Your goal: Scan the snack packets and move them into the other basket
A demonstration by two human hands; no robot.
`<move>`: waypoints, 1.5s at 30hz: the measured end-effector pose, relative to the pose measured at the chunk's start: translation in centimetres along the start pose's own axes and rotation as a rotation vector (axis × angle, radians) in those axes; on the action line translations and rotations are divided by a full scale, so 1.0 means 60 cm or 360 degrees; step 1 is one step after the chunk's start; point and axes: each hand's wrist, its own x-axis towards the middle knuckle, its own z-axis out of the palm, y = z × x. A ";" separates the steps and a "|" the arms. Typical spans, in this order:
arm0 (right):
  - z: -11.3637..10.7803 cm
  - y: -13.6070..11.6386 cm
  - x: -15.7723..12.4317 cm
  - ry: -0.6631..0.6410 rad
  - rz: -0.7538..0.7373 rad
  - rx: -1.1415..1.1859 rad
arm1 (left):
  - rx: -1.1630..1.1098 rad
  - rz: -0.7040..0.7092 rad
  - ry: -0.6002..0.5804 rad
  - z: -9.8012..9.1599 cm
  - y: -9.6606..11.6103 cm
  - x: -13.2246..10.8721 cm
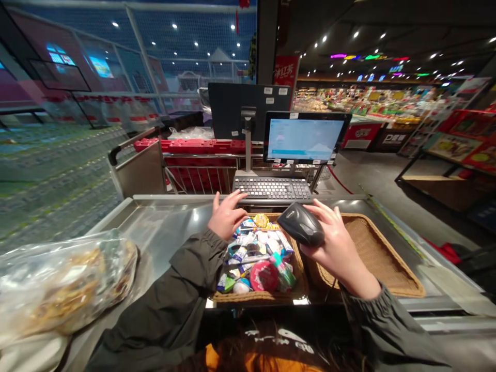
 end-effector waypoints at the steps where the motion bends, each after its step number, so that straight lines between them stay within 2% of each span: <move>1: 0.003 0.001 -0.003 -0.0017 0.0018 0.0008 | -0.0017 -0.0003 -0.0045 0.010 0.000 -0.011; 8: 0.023 0.007 -0.024 -0.0071 0.0084 0.0056 | -0.0131 0.0009 -0.0361 0.072 0.011 -0.075; 14: 0.035 0.021 -0.043 -0.0096 0.0223 0.0080 | -0.0079 0.0047 -0.0565 0.112 0.031 -0.089; 17: 0.033 0.034 -0.058 -0.0065 0.0288 0.0067 | 0.0004 0.0052 -0.0665 0.119 0.033 -0.087; 20: 0.018 0.057 -0.079 -0.0008 0.0374 0.0019 | 0.0071 0.0071 -0.0706 0.109 0.034 -0.080; 23: -0.009 0.092 -0.106 0.0111 0.0484 -0.0081 | 0.0071 0.0179 -0.0656 0.090 0.041 -0.057; 26: -0.038 0.130 -0.135 0.0246 0.0618 -0.0232 | -0.0006 0.0305 -0.0592 0.083 0.059 -0.015; 28: -0.054 0.151 -0.155 0.0301 0.0704 -0.0310 | -0.0075 0.0372 -0.0575 0.094 0.080 0.024; 32: -0.071 0.179 -0.192 0.0343 0.0826 -0.0385 | -0.0162 0.0517 -0.0607 0.158 0.139 0.113; 39: -0.080 0.213 -0.242 0.0317 0.0965 -0.0326 | -0.0118 0.0784 -0.0668 0.328 0.248 0.252; 42: -0.087 0.227 -0.254 0.0322 0.1013 -0.0307 | -0.0139 0.0948 -0.0679 0.406 0.274 0.292; 45: -0.093 0.240 -0.263 0.0312 0.1061 -0.0277 | -0.0194 0.1091 -0.0738 0.481 0.285 0.318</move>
